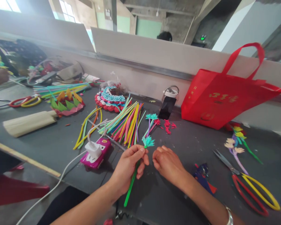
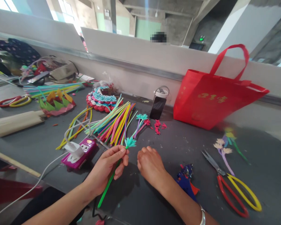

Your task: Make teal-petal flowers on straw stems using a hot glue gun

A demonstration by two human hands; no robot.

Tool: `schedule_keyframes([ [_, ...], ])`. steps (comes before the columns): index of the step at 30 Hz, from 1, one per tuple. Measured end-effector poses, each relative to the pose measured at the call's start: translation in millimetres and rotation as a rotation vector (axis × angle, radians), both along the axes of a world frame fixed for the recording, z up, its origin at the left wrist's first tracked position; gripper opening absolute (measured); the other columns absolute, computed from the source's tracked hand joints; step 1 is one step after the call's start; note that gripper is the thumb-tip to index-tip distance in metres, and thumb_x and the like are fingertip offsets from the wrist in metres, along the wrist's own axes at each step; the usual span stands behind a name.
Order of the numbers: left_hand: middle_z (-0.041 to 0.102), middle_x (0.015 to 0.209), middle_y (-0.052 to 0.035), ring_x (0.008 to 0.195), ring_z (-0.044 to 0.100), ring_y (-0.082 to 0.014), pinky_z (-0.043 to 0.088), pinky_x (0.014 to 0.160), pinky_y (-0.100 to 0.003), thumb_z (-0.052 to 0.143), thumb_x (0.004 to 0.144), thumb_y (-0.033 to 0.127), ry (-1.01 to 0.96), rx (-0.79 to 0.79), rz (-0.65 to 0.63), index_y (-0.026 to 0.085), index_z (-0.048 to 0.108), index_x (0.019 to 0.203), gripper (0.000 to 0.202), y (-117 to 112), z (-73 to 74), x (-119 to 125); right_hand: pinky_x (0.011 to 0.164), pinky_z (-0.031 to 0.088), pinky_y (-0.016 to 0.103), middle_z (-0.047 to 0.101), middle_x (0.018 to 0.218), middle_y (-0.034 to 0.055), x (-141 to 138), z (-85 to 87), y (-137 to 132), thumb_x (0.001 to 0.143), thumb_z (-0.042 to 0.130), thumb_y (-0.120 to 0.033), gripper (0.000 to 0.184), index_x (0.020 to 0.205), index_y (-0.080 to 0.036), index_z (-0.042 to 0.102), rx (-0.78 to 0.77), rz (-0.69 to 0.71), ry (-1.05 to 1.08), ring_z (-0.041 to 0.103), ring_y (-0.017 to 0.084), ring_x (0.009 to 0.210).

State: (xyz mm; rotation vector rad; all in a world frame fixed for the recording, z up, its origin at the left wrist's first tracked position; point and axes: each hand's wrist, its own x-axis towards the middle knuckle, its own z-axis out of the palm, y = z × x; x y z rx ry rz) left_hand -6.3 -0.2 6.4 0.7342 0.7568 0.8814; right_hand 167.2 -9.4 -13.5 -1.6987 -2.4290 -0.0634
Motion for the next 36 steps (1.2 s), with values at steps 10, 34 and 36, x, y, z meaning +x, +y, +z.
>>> schedule_keyframes([
  [10,0.06,0.059,0.0013,0.035,0.037,-0.0038,0.03,0.032,-0.015,0.061,0.084,0.03,-0.053,-0.036,-0.005,0.015,0.057,0.083,0.016,1,-1.7,-1,0.065,0.049,0.024,0.067,0.077,-0.0022,17,43.3,-3,0.087,0.052,-0.018,0.009,0.088,-0.022,0.061,-0.061,-0.058,0.589,0.064,0.013,0.069],
  [34,0.061,0.055,0.0008,0.032,0.037,-0.0044,0.031,0.03,-0.015,0.061,0.085,0.036,-0.005,0.007,-0.076,0.016,0.055,0.08,0.021,-7,-6.0,7,0.088,0.044,0.035,0.059,0.103,0.0016,1,40.4,-13,0.084,0.071,-0.023,0.007,0.084,-0.029,0.072,0.205,-0.04,0.777,0.055,0.021,0.103],
  [36,0.06,0.055,0.0012,0.032,0.037,-0.0046,0.031,0.03,-0.015,0.062,0.084,0.036,-0.003,0.004,-0.079,0.017,0.054,0.081,0.021,-8,-4.9,8,0.089,0.044,0.036,0.058,0.104,0.0018,1,37.5,-13,0.084,0.071,-0.023,0.007,0.085,-0.03,0.072,0.216,-0.041,0.759,0.054,0.022,0.104],
])
